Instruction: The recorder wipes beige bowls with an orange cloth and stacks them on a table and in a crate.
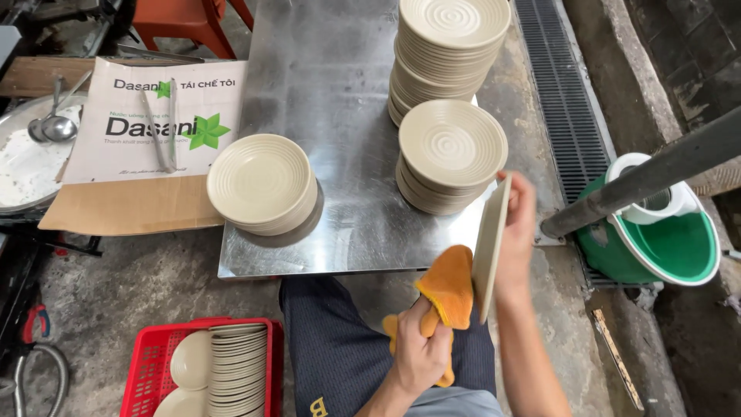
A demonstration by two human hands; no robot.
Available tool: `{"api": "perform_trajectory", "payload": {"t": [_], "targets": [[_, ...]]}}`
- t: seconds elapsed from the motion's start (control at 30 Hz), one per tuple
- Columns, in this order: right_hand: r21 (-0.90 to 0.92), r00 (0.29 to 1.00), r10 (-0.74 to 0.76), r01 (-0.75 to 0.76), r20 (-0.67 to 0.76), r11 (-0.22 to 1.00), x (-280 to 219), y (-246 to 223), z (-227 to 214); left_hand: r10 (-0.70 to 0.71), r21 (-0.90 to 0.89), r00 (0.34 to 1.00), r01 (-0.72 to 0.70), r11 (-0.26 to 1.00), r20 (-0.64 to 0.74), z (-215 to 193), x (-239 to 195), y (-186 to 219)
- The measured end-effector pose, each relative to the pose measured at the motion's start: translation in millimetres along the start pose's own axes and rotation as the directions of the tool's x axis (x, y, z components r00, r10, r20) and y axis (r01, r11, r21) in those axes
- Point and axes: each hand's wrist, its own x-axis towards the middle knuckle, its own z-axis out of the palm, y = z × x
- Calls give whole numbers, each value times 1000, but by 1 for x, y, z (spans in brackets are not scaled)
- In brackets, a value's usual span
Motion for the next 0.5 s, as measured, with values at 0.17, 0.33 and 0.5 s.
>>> {"api": "perform_trajectory", "payload": {"t": [0.17,0.33,0.5], "targets": [[-522,976,-177,216,125,825,103,-26,-14,42,-101,992,-54,993,-115,-28,6,-14],[-598,964,-140,249,224,762,171,-1,12,-70,-151,983,44,988,-169,-43,15,7],[-804,973,-13,198,230,560,178,29,44,-78,-169,982,48,984,-173,-55,12,-3]]}}
